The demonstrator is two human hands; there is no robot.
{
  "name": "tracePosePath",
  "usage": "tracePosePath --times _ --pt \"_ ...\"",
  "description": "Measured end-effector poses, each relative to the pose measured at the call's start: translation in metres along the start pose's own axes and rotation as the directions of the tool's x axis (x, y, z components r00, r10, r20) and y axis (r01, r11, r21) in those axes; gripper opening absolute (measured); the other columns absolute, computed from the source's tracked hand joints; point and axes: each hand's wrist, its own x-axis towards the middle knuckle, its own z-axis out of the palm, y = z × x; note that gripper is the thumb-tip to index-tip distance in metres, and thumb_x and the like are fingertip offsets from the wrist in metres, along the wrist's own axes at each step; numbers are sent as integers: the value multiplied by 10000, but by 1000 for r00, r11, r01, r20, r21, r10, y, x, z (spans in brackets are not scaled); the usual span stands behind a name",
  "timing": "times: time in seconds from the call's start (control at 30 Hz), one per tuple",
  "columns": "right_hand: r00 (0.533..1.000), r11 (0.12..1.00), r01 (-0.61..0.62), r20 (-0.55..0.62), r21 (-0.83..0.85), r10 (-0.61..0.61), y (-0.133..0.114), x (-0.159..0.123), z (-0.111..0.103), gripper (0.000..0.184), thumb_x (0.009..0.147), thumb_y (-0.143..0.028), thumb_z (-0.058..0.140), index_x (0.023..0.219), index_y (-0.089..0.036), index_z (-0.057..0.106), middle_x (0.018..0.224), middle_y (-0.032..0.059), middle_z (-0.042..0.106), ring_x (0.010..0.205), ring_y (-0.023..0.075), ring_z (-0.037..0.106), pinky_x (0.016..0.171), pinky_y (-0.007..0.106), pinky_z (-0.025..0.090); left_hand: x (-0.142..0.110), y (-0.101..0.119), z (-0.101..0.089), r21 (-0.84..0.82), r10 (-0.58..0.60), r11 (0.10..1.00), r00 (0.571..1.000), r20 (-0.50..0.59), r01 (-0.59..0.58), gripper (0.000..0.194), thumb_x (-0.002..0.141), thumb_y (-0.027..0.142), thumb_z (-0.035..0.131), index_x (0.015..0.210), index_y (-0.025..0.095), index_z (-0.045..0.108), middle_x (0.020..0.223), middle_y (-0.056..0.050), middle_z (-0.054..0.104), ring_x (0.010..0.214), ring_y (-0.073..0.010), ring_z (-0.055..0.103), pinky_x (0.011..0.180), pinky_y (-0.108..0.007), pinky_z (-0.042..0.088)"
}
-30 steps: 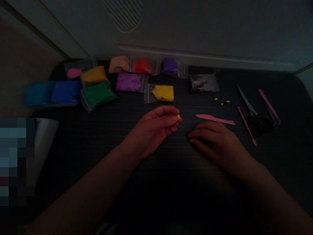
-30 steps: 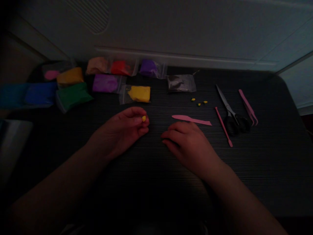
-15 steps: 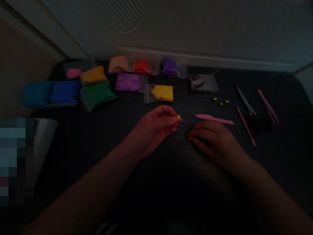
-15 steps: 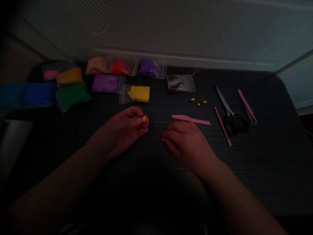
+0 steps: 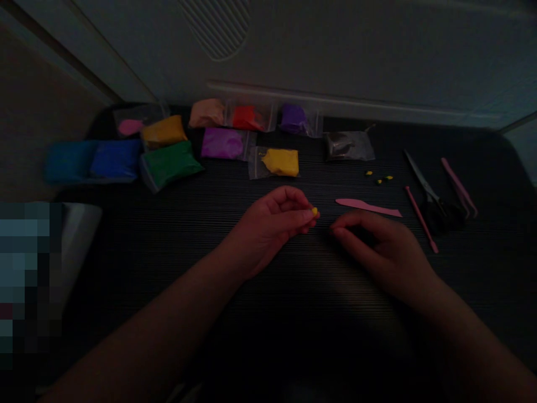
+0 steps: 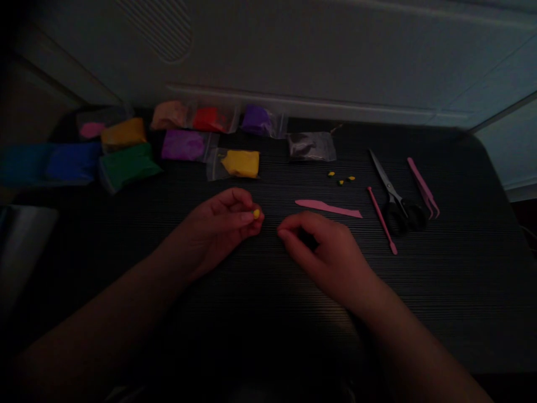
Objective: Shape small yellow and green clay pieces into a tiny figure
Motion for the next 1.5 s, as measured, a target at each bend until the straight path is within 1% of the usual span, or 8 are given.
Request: tracePosePath --times 0.2,0.4,0.57,0.8,0.97,1.2,1.37,1.5 --pt "996 990 -65 -46 128 72 -3 -1 3 95 806 -235 499 872 -218 565 821 -31 620 725 96 572 626 192 430 -2 -7 5 14 37 999 999 38 -37 124 697 80 583 773 163 530 755 18 575 739 -100 559 681 -221 398" --pt "995 992 -54 -72 114 62 -3 -1 4 90 796 -227 515 863 -223 574 815 -33 625 712 96 570 606 192 429 -2 -7 9 4 52 999 999 -9 -52 125 683 85 591 759 167 536 743 23 583 730 -101 567 679 -220 398" --pt "995 995 -38 -92 94 46 -3 -1 5 90 793 -218 512 856 -214 577 802 -23 623 708 109 571 602 210 429 -3 -8 10 1 55 998 998 -1 -55 114 690 85 586 755 165 537 733 23 584 732 -100 566 683 -219 401" --pt "996 994 -56 -71 93 63 -4 -1 6 86 795 -222 510 852 -215 573 785 -31 614 698 98 565 602 204 423 -5 -9 12 -32 55 998 998 -40 -56 126 686 81 593 756 174 545 738 36 590 749 -91 576 721 -213 405" --pt "991 993 -73 -104 88 82 -4 -1 6 78 795 -223 511 844 -220 571 763 -37 609 676 92 559 589 198 418 -5 -10 12 -45 40 998 999 -27 -41 130 688 75 589 761 174 548 745 33 598 742 -88 580 732 -214 413" --pt "989 961 -104 -78 257 128 -4 2 7 75 783 -221 537 846 -221 577 762 -38 618 689 81 568 617 176 443 -6 -10 13 -93 25 995 999 -23 -27 124 697 68 577 763 166 541 741 23 594 729 -87 574 772 -240 415" --pt "987 922 -114 -65 370 148 -5 2 7 75 764 -214 565 834 -220 592 778 -39 634 708 73 586 648 156 462 -7 -10 13 -138 17 990 1000 0 -17 109 721 75 556 784 159 530 752 13 587 742 -87 573 767 -223 417" --pt "982 907 -124 -78 402 169 -4 1 8 117 745 -238 590 862 -233 591 791 -38 643 702 85 602 639 175 477 -7 -10 13 -172 8 985 1000 9 -7 102 729 72 546 785 155 528 758 11 582 746 -85 571 768 -220 420"
